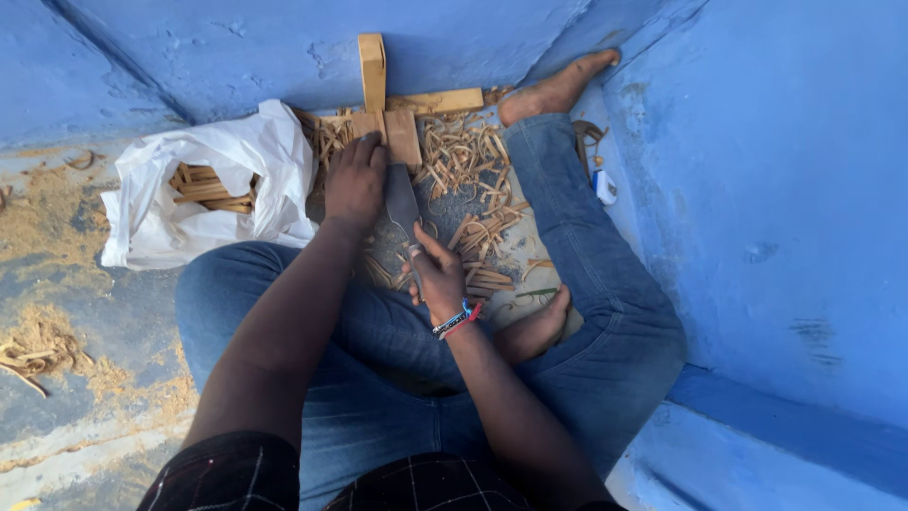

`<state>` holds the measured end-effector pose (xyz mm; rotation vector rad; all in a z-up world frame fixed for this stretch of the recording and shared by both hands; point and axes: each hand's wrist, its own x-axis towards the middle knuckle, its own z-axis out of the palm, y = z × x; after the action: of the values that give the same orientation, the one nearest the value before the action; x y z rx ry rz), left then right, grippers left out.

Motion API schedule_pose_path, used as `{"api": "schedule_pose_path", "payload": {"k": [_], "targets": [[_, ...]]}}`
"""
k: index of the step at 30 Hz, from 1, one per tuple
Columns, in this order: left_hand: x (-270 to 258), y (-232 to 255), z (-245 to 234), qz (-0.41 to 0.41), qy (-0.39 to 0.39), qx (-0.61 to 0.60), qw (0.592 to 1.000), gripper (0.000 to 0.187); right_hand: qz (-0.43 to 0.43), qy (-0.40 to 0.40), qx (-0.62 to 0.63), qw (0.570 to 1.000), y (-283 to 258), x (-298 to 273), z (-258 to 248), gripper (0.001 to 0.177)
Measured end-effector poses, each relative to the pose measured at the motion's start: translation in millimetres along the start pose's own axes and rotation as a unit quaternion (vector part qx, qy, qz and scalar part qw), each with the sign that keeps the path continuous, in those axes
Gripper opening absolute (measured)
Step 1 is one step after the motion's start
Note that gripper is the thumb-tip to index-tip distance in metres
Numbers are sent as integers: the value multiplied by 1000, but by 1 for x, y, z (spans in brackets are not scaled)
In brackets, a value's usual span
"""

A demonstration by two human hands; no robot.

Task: The person scrapes and carves small pieces of wood using a handheld scraper while sitting on the floor, handling the wood pieces individually and placing some into a white bag.

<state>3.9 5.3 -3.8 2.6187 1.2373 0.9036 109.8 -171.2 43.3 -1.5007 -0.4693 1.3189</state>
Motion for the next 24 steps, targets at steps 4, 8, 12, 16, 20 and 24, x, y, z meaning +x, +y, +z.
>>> {"api": "schedule_pose_path", "payload": {"k": [4,8,12,16,20,24], "targets": [[2,-1,1,-7,-7,-7,1000,31,14,9,-3,1000,1,-5,-5,50],[2,-2,-3,-7,-1,-27,1000,34,37,5,56,998,1,-6,-6,50],[3,-1,-5,-7,5,-41,999,35,38,19,42,998,1,-8,-2,49],[-1,2,-6,-17,-18,-25,999,39,19,21,8,1000,3,-10,1,49],[-2,3,-9,-25,-25,-26,999,40,13,19,-4,1000,3,-6,7,48],[-6,2,-6,-28,-27,-31,999,40,8,19,-6,1000,6,-6,7,47]]}}
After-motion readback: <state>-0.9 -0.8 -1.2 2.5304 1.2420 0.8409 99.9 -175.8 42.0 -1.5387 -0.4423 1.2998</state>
